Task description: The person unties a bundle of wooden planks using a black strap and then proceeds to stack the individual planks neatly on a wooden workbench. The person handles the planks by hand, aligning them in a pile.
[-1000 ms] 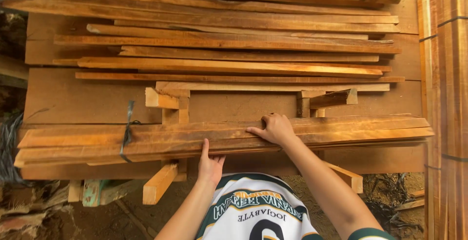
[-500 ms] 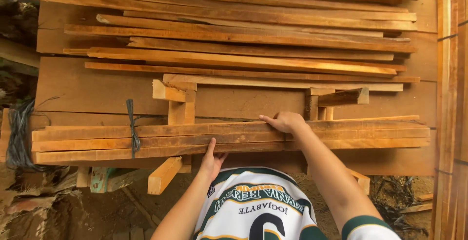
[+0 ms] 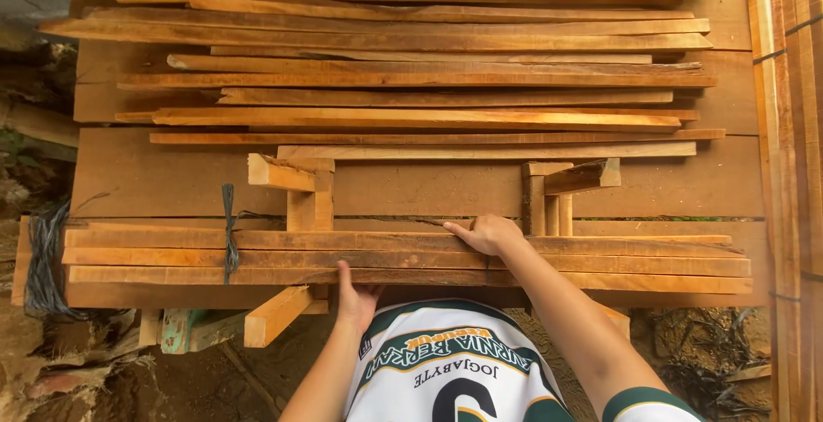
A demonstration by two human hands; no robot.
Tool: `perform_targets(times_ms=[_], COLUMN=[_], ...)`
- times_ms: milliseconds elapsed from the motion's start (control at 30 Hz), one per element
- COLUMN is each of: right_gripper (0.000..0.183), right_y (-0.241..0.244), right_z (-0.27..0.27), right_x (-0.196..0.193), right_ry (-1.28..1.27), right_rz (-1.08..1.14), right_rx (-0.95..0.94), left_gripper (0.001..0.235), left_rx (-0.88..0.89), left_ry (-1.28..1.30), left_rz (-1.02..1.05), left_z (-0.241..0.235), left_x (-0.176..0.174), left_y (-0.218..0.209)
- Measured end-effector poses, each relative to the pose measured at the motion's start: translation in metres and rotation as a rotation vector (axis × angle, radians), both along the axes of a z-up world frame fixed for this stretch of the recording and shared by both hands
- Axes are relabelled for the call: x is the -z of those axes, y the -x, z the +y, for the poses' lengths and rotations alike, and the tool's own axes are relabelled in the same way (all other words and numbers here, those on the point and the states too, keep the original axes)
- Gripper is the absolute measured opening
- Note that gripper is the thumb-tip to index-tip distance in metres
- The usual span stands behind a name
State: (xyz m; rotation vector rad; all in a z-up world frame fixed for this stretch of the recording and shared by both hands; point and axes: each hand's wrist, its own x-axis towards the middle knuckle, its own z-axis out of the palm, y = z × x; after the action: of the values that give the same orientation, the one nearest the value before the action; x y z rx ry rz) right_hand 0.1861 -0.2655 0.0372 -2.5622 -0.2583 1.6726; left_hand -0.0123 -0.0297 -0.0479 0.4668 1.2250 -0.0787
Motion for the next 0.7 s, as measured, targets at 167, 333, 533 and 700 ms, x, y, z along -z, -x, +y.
perform_targets(times_ms=[167,333,533,700], right_gripper=[0.105,0.099,0.093,0.093], right_y=[0.008,0.006,0.009,0.016], right_z=[-0.003,-0.001,-0.005,-0.008], right_x=[-0.002,-0.014,-0.011,0.014], right_ry=[-0.022,-0.036,-0.035,-0.064], right_rz=[-0.021,-0.058,-0.127,-0.151], right_rx=[0.029,0.018,0.042,0.065], left_gripper=[0.101,0.098,0.091,0.105], left_rx=[-0.071,-0.082,-0.079,-0.006], left_ry=[-0.1,-0.124,-0.144,-0.148], left_rz=[-0.006,-0.007,-0.011,-0.017], left_z=[0.004,0.001,0.003,0.013], left_x=[0.032,0.023,0.039,0.048], left_y=[0.016,0.014,0.017,0.026])
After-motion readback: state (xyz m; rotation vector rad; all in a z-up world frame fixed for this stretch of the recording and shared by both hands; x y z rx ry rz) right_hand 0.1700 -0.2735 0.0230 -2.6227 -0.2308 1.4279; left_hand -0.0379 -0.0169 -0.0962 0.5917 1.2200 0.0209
